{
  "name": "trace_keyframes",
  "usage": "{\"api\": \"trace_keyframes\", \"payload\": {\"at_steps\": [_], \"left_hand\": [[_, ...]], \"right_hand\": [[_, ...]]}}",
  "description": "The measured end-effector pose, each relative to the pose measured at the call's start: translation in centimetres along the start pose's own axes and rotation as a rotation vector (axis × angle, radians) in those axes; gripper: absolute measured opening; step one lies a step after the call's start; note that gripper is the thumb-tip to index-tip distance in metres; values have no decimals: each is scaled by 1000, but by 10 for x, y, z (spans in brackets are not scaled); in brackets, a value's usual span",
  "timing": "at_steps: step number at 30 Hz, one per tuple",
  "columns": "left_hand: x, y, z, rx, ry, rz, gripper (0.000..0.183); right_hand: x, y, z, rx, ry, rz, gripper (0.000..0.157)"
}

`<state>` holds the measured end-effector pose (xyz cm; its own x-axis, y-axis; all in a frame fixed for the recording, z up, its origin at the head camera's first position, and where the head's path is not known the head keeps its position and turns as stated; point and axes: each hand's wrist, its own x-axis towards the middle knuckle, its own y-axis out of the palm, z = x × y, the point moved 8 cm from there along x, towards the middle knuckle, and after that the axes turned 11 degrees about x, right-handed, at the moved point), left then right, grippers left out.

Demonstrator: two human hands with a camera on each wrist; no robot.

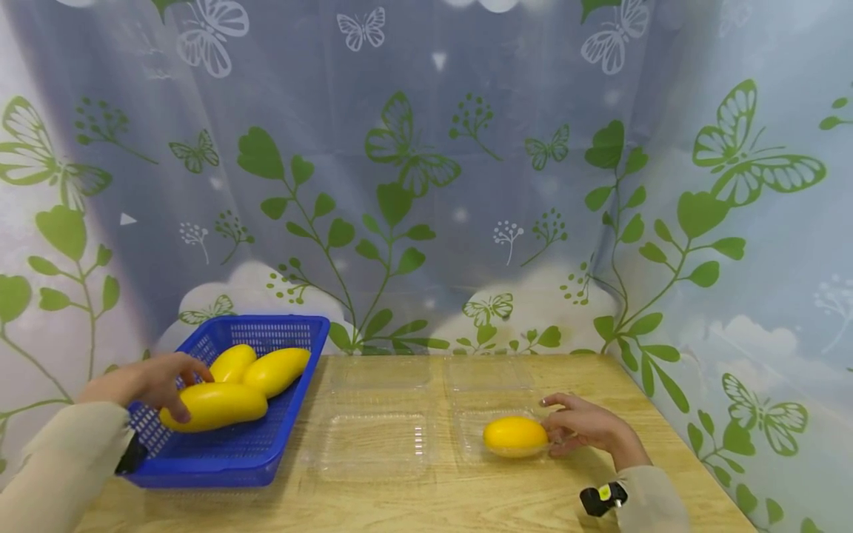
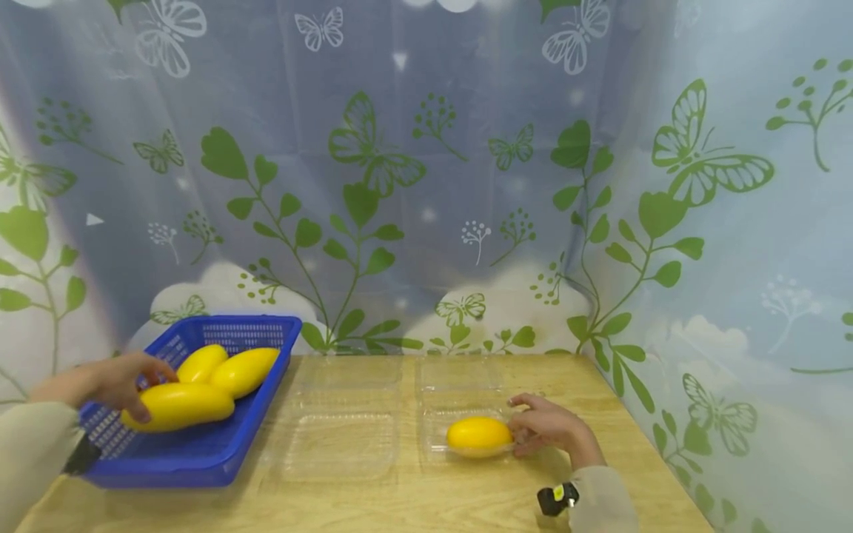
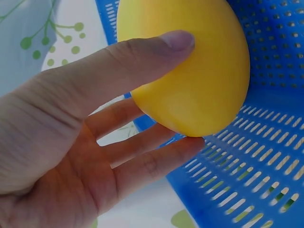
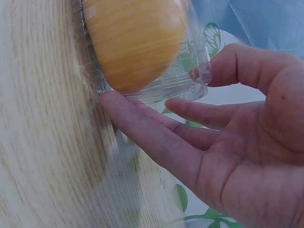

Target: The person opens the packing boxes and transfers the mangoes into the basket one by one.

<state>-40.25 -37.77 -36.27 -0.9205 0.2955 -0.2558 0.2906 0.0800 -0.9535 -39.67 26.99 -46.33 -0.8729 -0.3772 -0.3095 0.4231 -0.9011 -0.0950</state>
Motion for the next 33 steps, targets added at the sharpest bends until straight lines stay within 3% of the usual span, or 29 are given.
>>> {"api": "trace_keyframes", "payload": {"at_steps": [12,21,33], "left_hand": [[4,4,3,1,-44,64,63],[6,8,8,-53,-135,130,64],[3,14,12,-45,-189,141,58]], "right_hand": [[2,-1,-2,8,11,-7,74],[1,-1,0,-1,4,-11,75],[0,-1,1,-7,-1,-7,75]]}}
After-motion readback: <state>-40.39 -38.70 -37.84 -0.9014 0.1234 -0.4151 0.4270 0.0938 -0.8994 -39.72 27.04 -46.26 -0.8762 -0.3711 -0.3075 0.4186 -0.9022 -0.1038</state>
